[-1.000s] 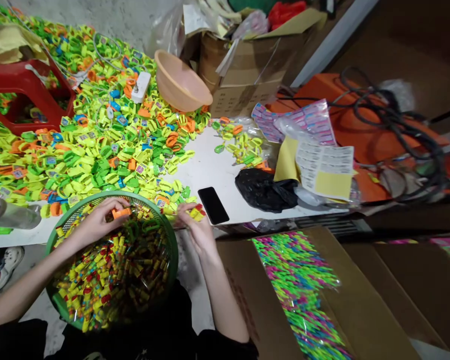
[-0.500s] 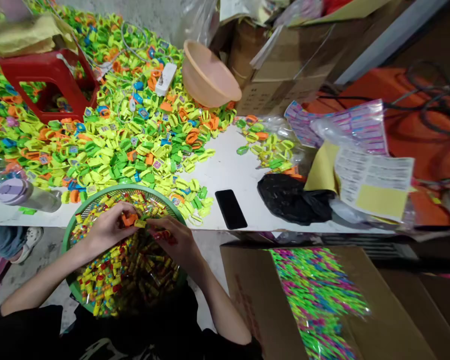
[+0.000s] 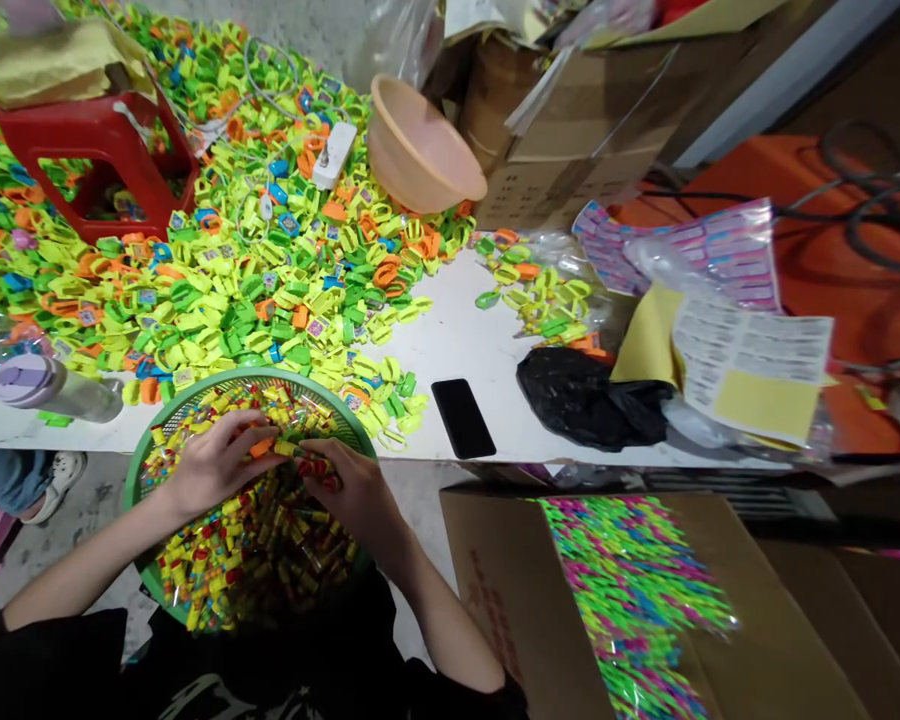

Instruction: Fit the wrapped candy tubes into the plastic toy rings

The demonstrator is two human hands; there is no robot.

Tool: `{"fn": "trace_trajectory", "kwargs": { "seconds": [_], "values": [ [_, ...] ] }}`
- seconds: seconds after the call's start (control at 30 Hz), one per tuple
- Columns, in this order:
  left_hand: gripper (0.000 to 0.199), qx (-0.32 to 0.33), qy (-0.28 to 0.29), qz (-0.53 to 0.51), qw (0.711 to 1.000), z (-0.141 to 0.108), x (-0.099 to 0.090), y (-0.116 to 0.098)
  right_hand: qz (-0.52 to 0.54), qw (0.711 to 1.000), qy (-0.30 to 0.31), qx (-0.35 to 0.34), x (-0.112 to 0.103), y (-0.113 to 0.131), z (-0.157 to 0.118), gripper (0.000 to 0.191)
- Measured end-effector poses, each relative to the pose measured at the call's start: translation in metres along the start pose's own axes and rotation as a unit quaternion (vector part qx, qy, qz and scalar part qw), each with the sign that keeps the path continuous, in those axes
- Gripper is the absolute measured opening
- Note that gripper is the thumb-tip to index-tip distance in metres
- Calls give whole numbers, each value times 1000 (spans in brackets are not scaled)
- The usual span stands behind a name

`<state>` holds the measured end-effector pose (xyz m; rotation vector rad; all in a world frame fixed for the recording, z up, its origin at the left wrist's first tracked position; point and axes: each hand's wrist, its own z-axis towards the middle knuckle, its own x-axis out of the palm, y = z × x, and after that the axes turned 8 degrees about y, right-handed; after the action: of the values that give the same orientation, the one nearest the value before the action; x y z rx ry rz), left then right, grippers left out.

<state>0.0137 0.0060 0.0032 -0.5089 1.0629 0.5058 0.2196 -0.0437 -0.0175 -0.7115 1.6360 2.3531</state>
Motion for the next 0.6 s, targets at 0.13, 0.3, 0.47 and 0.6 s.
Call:
{"fn": "trace_trajectory", "kwargs": {
  "seconds": [0.13,0.3,0.47,0.6],
  "values": [
    [24,-4,1,11,1000,-1,1,-1,7,1000,1,16,2,1,2,22],
    [25,3,6,20,1000,-2,-1,-1,36,997,-8,62,3,1,6,14],
    [26,9,7,39,999,-3,1,-2,88,991,-6,103,2,5,10,13],
    [26,12,9,36,999,-5,5,-2,103,988,-5,118,3,10,12,14]
  ]
}}
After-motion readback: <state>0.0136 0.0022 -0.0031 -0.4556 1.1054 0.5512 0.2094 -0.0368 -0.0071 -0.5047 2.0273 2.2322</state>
